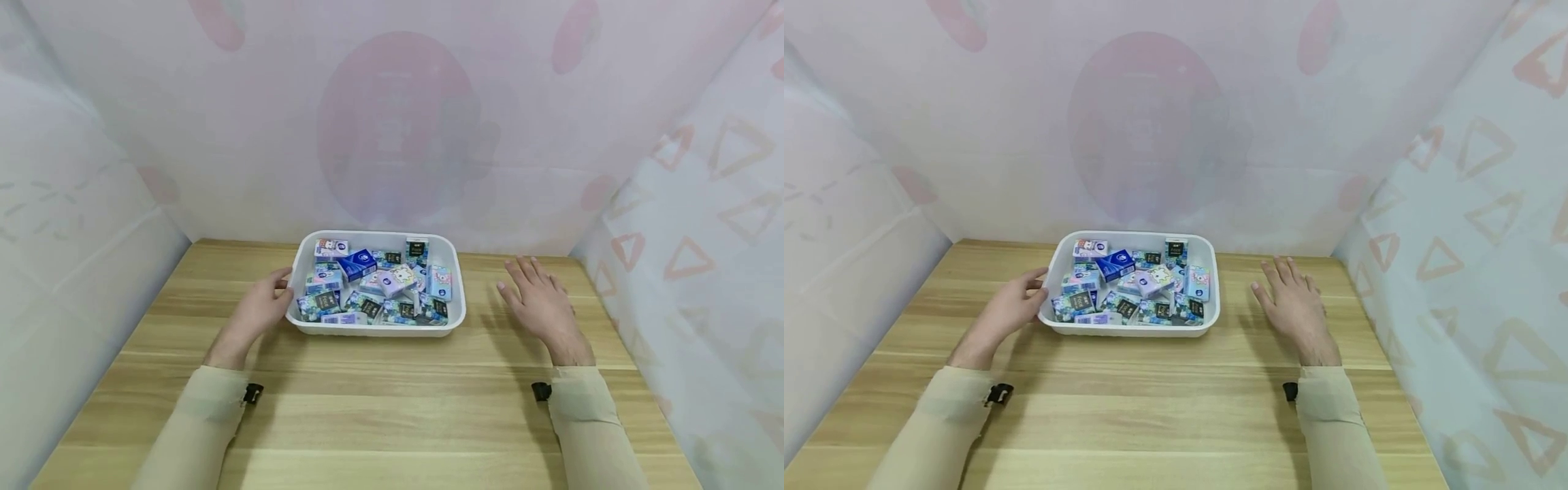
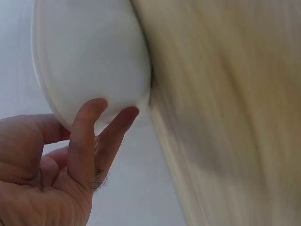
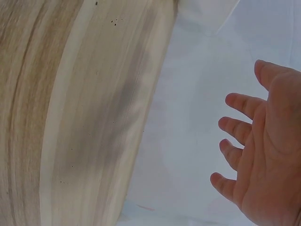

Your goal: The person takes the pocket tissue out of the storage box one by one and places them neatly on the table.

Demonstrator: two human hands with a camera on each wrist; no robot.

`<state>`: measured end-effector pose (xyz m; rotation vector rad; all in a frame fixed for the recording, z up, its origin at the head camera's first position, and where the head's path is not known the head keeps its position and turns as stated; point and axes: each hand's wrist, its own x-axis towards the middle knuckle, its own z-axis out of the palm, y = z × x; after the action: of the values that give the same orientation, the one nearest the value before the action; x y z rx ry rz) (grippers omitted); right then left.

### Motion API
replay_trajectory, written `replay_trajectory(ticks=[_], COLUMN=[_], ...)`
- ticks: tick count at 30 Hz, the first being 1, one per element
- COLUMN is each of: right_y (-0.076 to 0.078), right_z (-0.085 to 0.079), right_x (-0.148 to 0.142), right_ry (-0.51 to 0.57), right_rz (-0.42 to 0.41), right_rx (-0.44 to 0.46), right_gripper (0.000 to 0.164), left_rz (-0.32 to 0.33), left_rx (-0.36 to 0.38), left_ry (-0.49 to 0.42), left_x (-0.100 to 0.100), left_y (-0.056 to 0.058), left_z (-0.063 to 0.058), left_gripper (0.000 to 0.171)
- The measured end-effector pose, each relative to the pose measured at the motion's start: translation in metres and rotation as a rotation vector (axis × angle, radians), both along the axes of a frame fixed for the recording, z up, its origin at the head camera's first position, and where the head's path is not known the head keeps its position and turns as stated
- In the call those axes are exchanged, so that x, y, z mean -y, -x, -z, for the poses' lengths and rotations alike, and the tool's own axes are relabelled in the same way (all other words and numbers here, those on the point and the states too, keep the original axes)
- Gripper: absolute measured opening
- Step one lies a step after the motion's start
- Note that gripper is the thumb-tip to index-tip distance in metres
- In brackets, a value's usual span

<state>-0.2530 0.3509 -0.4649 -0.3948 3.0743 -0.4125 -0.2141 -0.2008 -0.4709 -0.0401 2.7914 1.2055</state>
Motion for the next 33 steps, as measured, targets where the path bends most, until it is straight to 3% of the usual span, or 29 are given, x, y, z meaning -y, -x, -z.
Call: replay_trajectory(ticks=[12,18,25,28,33], right_y=[-0.003,-0.005,-0.005,-0.005,-0.006], right_z=[-0.001,0.002,0.004,0.005,0.003], right_x=[-0.058,-0.082,-0.076,-0.072,-0.061], right_ry=[-0.009,-0.024,-0.022,-0.027,-0.005], right_rz=[0.014,0.028,-0.013,-0.037,-0.068], right_rx=[0.008,0.018,-0.023,-0.060,-0.095], right_gripper=[0.077,0.077,0.073,0.070,0.069], left_rz=[0.043,0.005,-0.029,-0.044,-0.055], left_rx=[0.053,0.068,0.034,0.059,0.065], left_ry=[0.111,0.124,0.148,0.134,0.190], left_x=[0.017,-0.009,-0.020,-0.020,-0.023], left_y=[0.005,0.011,0.015,0.016,0.017], left_z=[-0.006,0.000,0.017,0.020,0.022], left_gripper=[0.068,0.071,0.073,0.073,0.073])
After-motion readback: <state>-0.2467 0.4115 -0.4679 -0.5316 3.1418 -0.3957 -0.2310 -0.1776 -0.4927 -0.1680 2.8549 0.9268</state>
